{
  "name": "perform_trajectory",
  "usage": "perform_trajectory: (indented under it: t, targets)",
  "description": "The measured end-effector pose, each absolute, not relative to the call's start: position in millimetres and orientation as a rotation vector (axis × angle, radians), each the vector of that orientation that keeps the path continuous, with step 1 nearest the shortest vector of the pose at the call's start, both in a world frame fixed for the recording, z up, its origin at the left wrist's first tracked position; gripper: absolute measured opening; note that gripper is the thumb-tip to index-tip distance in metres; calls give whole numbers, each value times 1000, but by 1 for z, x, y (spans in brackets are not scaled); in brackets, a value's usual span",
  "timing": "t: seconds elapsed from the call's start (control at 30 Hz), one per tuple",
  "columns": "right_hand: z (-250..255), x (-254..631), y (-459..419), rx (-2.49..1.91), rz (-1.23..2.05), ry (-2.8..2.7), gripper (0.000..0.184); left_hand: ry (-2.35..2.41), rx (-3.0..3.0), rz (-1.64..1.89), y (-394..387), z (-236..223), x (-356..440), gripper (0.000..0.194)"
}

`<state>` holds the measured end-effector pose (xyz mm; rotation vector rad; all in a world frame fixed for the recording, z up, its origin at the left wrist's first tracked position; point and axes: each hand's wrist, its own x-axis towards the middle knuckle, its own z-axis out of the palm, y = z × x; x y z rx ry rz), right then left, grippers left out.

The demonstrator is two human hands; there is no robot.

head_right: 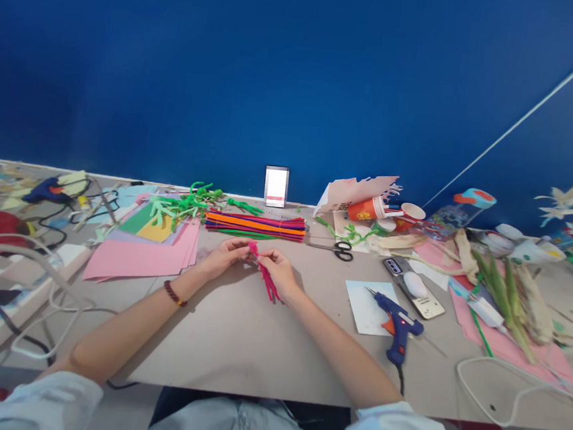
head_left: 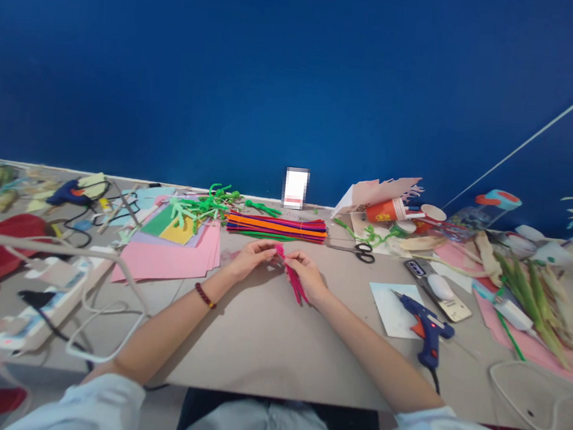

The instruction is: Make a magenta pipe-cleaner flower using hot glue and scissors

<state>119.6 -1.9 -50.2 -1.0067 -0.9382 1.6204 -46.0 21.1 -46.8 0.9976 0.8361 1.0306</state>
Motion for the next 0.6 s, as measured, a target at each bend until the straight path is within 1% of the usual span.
perform_trajectory:
  t: [0.1,0.27,0.33,0.47,0.6]
  targets:
    - [-52,120,-1,-1004,1632,-909,14,808,1007,1034,21,-47,-46,34]
    - [-53,119,0,-1004,1625,-903,12,749,1093,993,19,-42,-45,48]
    - [-54,119,0,-990,1632,-910,12,772,1104,958,18,-41,-44,45]
    - [-57,118,0,-946,1638,-920,13,859,1121,843,16,-43,-42,33]
    - [-57,118,-1,-914,1647,-905,17,918,1070,837,13,-45,-38,30]
